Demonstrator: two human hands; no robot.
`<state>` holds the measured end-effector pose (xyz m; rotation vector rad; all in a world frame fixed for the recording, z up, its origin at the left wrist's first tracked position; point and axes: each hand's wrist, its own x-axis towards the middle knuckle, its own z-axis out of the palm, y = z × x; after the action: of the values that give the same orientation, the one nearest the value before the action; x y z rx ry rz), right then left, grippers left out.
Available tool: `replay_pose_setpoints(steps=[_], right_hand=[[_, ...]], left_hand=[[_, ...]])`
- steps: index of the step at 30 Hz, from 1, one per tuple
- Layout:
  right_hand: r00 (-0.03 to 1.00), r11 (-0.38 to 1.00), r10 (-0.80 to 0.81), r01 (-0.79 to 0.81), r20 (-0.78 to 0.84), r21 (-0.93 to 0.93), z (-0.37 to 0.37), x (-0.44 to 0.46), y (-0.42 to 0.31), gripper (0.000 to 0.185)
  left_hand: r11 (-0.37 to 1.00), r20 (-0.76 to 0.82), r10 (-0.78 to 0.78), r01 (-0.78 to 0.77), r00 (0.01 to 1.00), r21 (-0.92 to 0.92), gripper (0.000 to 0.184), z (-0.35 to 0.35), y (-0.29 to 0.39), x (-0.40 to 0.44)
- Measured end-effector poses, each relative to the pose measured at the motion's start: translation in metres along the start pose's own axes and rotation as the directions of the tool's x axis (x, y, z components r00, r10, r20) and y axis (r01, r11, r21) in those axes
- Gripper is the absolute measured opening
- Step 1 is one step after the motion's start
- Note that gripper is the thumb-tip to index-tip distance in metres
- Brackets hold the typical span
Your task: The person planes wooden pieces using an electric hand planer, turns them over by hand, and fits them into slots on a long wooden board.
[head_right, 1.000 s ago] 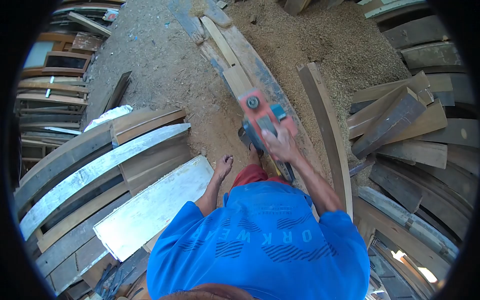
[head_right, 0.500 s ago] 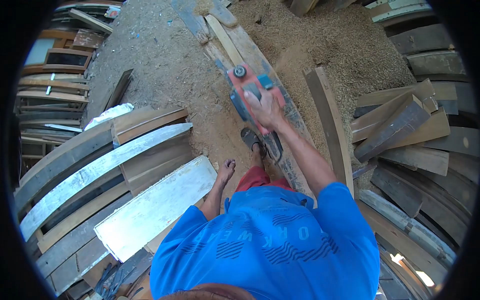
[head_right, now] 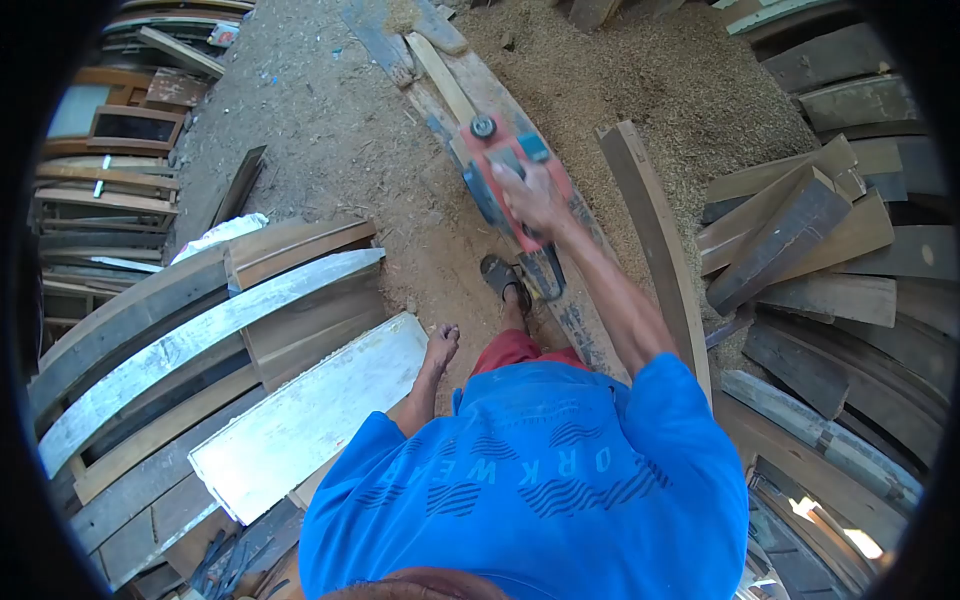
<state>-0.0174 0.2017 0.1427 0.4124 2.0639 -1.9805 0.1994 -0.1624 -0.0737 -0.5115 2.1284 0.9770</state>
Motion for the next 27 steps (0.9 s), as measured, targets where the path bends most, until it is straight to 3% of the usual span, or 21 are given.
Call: replay_pose_setpoints(steps=[6,9,10,13,18,22,24,27], right_hand=[[0.997,0.980,0.073,-0.071,0.003,-0.186,-0.028,-0.128,0.049,0.052],[0.999,0.973,-0.036,0.027,-0.033,-0.228,-0.033,-0.152,0.069,0.055],[0.997,0.983,0.075,-0.074,0.004,-0.170,-0.037,-0.152,0.068,0.056],[0.998,0.968,0.056,-0.063,-0.035,-0.241,-0.028,-0.116,0.058,0.056],[1.000,0.979,0.023,-0.025,-0.013,-0.201,-0.007,-0.020,0.018,0.052],[0.982,0.955,-0.184,0.171,-0.031,-0.243,0.008,0.056,-0.014,0.049],[0.974,0.910,-0.226,0.217,0.017,-0.353,0.008,0.087,-0.034,0.051],[0.988,0.961,-0.151,0.140,-0.029,-0.237,0.015,0.086,-0.047,0.051]], left_hand=[[0.998,0.008,0.039,-0.038,0.999,-0.054,0.028,0.017,-0.004,0.008],[0.996,0.058,-0.016,0.021,0.998,-0.085,0.030,0.026,0.004,0.013],[0.996,0.090,-0.046,0.052,0.995,-0.076,0.032,0.027,0.005,0.012],[0.997,0.090,-0.021,0.028,0.996,-0.074,0.029,0.031,0.011,0.008],[0.994,0.029,-0.025,0.028,0.999,-0.107,0.025,0.029,0.010,0.007],[0.992,-0.006,-0.024,0.023,1.000,-0.123,0.026,0.023,-0.018,0.019],[0.994,-0.025,-0.036,0.033,0.999,-0.105,0.029,0.016,-0.024,0.022],[0.993,-0.034,-0.062,0.058,0.998,-0.106,0.034,-0.005,-0.012,0.018]])
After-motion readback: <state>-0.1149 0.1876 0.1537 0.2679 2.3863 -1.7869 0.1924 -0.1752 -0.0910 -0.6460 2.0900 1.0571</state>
